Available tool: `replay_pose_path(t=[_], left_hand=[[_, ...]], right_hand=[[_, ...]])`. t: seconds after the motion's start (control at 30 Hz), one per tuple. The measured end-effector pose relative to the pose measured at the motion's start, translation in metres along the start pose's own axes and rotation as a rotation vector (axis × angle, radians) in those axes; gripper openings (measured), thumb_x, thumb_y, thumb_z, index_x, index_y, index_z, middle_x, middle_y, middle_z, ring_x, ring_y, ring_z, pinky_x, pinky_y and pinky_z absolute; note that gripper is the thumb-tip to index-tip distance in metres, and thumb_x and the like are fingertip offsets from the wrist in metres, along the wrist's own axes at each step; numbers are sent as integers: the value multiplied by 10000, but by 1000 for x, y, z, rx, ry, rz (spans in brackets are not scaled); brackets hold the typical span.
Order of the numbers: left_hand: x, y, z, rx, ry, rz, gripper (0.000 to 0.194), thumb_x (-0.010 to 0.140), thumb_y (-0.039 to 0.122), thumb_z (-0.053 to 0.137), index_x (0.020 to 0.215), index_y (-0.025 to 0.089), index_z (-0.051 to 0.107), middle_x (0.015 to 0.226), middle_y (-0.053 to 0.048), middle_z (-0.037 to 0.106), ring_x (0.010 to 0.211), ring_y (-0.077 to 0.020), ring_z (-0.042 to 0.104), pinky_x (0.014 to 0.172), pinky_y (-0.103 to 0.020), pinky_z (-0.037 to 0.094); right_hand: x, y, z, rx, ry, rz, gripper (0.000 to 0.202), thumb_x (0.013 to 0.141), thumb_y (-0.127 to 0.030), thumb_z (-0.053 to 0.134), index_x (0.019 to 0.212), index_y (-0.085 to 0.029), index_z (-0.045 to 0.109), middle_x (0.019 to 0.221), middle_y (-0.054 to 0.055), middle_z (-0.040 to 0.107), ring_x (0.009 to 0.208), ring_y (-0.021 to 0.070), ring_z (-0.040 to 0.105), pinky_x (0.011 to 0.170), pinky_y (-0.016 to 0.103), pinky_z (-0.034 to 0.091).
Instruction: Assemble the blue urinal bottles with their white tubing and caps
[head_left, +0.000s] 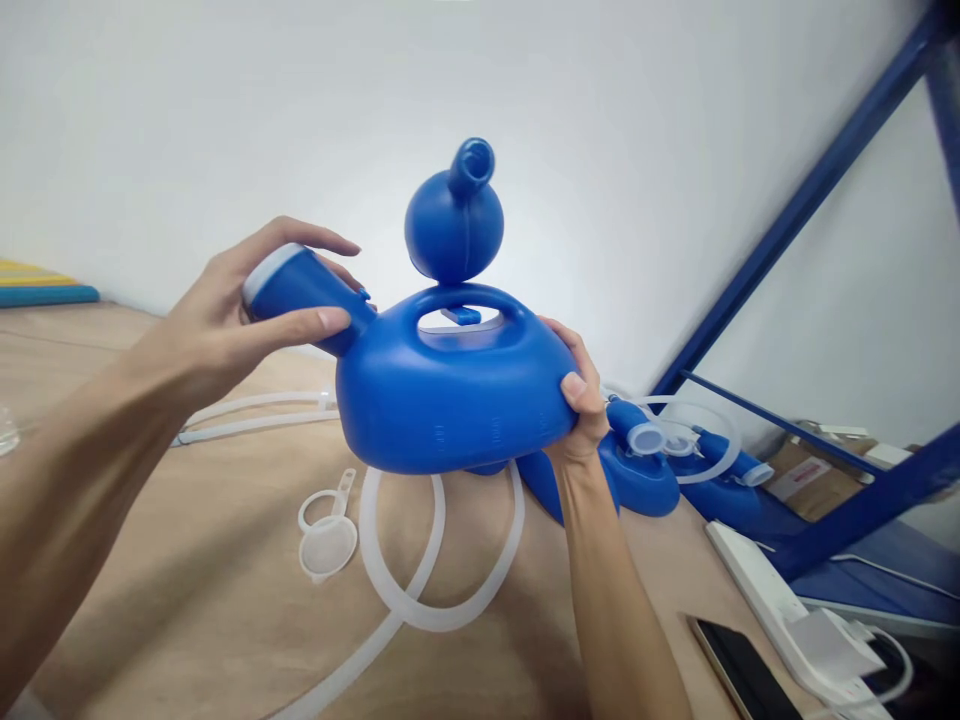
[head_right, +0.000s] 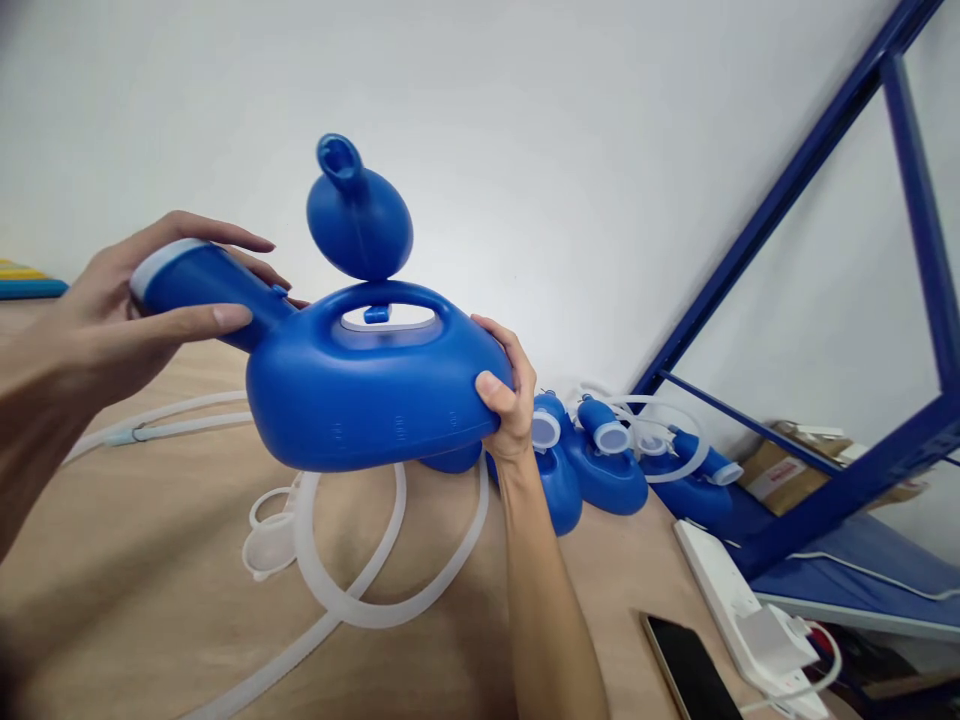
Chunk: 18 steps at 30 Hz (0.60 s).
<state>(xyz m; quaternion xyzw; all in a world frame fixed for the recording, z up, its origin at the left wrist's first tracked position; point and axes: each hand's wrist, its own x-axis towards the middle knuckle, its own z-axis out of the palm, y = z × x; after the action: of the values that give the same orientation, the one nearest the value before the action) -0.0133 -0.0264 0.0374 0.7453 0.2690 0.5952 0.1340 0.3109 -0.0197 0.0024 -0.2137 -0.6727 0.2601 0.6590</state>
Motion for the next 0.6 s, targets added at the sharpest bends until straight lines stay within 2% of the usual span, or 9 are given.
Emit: replay_pose_path(t=[0.13, 0.23, 0.3, 0.43, 0.6], left_hand=[[-5, 15, 5, -11, -66, 106, 484, 845, 358, 846, 1278, 236, 669, 1136, -83, 748, 1069, -309, 739, 750, -340, 673], [-8, 24, 10, -64, -108, 242, 420, 869, 313, 816, 1259, 261, 670, 1216, -67, 727, 1150, -310, 716, 921, -429, 654], [-10, 29, 13, -66, -106, 329, 398, 884, 293, 791, 1260, 262, 666, 1249, -60, 713, 1180, -303, 699, 1004, -462, 615], [-14, 33, 20, -39, -96, 337, 387, 907, 270, 760, 1274, 235, 640, 1245, -70, 698, 1126, -277, 716, 920, -404, 625], [-13, 29, 24, 27, 15, 292, 375, 921, 313, 746, 1269, 218, 647, 1176, -61, 721, 1081, -244, 710, 911, -372, 601]], right_hand=[[3, -4, -2, 134, 9, 177, 533, 739, -531, 654, 1183, -239, 676, 1230, 80, 733, 1163, 365, 691, 1005, 540, 584], [4, -5, -1, 205, 73, 350, 398, 733, -571, 675, 973, -259, 732, 972, 62, 782, 949, 330, 747, 885, 487, 635], [3, -4, 0, 267, 107, 432, 352, 749, -577, 682, 885, -257, 737, 869, 55, 778, 850, 314, 750, 817, 469, 649], [5, -2, -3, 273, 93, 408, 323, 788, -561, 664, 842, -246, 714, 806, 41, 760, 832, 303, 749, 780, 462, 649], [9, 1, -15, 105, 184, 293, 335, 807, -569, 681, 734, -253, 597, 638, -10, 649, 653, 223, 673, 717, 404, 625]])
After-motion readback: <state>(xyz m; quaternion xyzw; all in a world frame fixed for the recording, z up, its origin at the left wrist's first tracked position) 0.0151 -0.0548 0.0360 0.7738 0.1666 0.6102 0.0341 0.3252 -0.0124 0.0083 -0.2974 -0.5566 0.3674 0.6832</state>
